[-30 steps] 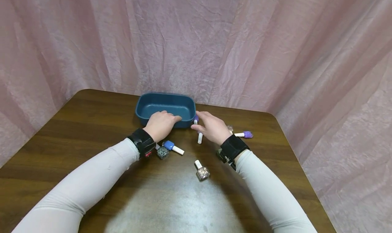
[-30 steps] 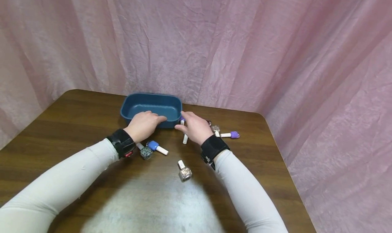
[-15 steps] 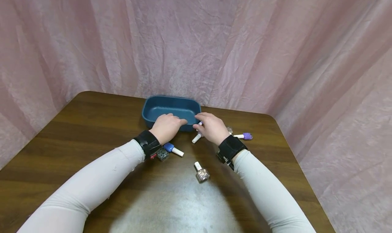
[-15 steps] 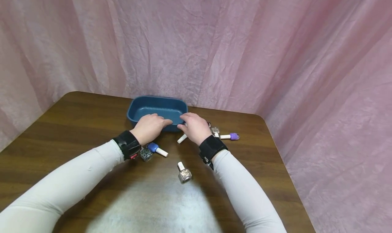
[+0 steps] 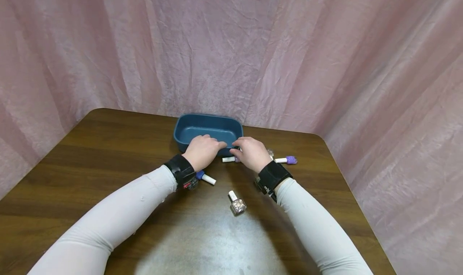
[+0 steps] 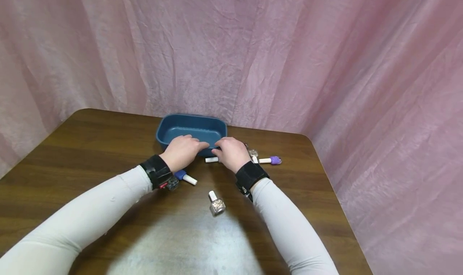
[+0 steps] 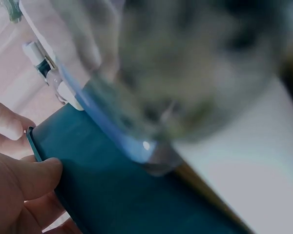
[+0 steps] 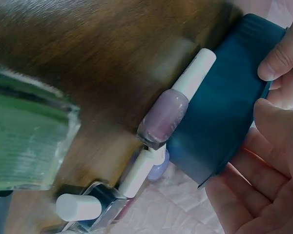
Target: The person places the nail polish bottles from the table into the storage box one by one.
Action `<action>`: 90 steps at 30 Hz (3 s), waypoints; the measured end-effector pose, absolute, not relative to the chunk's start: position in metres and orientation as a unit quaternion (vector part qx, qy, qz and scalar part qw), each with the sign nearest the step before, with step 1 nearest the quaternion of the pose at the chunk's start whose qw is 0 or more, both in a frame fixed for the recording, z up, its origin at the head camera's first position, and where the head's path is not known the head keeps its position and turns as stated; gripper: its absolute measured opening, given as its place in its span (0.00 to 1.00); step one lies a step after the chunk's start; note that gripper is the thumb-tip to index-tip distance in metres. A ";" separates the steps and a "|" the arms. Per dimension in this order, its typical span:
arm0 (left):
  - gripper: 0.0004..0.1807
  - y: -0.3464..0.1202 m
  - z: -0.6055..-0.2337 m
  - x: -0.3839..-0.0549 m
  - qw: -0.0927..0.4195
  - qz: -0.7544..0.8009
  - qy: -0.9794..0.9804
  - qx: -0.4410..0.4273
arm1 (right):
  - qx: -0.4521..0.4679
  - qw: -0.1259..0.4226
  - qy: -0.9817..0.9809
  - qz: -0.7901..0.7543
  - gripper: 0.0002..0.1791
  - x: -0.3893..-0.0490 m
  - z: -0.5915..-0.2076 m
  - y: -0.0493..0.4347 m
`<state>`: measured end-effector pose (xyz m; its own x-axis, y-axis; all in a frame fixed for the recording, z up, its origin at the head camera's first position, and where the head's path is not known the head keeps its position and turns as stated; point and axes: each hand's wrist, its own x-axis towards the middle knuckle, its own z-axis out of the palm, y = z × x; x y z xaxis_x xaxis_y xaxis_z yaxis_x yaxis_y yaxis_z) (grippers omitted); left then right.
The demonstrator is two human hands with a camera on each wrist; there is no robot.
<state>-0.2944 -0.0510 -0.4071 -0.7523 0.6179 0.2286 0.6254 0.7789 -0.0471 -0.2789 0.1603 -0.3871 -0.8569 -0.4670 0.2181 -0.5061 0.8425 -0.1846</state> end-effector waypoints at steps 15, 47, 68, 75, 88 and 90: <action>0.14 -0.048 -0.407 -0.291 0.156 -0.014 -0.924 -0.350 | 0.244 0.114 -0.956 0.114 0.07 -0.281 -0.393 0.170; 0.03 -0.093 -0.404 -0.295 0.195 -0.110 -0.931 -0.287 | 0.230 0.115 -0.958 0.128 0.07 -0.281 -0.393 0.193; 0.14 -0.098 -0.395 -0.313 0.180 -0.063 -0.941 -0.280 | 0.176 0.158 -0.963 0.130 0.21 -0.297 -0.377 0.214; 0.15 -0.102 -0.398 -0.307 0.174 -0.061 -0.942 -0.282 | 0.144 0.106 -0.980 0.092 0.21 -0.308 -0.386 0.224; 0.16 -0.107 -0.400 -0.303 0.169 -0.051 -0.943 -0.282 | 0.188 -0.011 -0.979 0.080 0.37 -0.329 -0.396 0.230; 0.16 -0.107 -0.400 -0.303 0.170 -0.051 -0.943 -0.281 | 0.192 -0.019 -0.978 0.074 0.37 -0.331 -0.397 0.231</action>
